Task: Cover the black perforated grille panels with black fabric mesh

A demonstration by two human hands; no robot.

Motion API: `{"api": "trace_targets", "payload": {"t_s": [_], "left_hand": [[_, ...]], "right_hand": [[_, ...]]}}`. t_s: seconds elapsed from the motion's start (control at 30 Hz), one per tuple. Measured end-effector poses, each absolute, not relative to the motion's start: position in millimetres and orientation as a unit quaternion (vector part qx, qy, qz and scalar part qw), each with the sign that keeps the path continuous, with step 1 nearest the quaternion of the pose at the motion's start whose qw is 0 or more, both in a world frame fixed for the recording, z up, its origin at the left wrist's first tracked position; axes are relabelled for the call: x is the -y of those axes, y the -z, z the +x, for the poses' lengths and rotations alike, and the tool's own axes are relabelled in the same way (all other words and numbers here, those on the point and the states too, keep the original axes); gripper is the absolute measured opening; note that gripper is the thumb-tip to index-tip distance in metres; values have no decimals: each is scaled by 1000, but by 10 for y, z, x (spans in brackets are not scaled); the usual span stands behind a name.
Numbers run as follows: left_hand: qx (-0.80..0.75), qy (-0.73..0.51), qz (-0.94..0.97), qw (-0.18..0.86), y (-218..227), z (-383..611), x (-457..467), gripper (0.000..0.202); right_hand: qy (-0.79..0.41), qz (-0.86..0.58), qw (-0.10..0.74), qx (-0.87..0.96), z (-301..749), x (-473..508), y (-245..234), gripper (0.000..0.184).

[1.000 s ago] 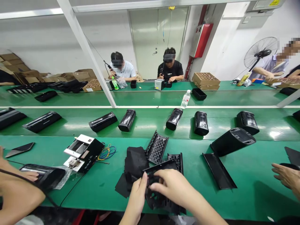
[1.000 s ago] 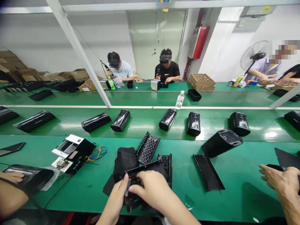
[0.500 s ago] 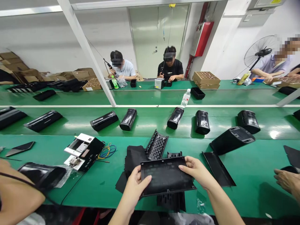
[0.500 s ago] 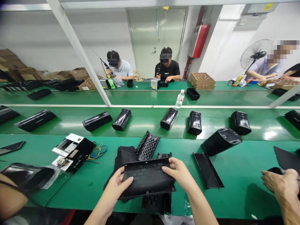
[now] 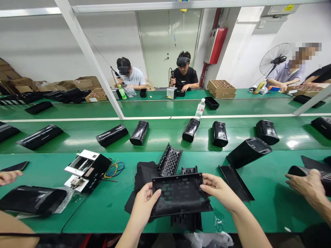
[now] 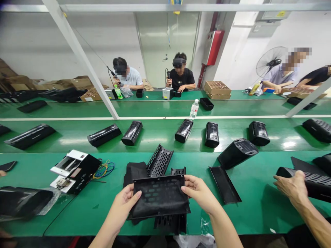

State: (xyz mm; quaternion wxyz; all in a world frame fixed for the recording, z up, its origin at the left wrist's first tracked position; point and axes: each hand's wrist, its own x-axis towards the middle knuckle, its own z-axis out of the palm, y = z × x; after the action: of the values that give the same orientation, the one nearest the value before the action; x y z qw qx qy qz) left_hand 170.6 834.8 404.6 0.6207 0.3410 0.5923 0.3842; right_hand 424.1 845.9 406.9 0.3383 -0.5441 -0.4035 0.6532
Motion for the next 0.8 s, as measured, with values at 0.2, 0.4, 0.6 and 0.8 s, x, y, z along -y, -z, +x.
{"api": "trace_targets", "payload": {"t_s": [0.2, 0.4, 0.6, 0.8], "left_hand": [[-586, -371, 340, 635, -4178, 1751, -8380, 46], [-597, -350, 355, 629, -4166, 1711, -8426, 58], [-615, -349, 373, 600, -4043, 1779, -8472, 56], [-639, -326, 364, 595, -3826, 1677, -8555, 60]], "right_hand": [[-644, -540, 357, 409, 4299, -8420, -3998, 43], [-635, -538, 362, 419, 4350, -8389, -3928, 62], [-620, -551, 342, 441, 4393, -8374, -3850, 34], [-620, -567, 440, 317, 4506, -8300, -3505, 30]]}}
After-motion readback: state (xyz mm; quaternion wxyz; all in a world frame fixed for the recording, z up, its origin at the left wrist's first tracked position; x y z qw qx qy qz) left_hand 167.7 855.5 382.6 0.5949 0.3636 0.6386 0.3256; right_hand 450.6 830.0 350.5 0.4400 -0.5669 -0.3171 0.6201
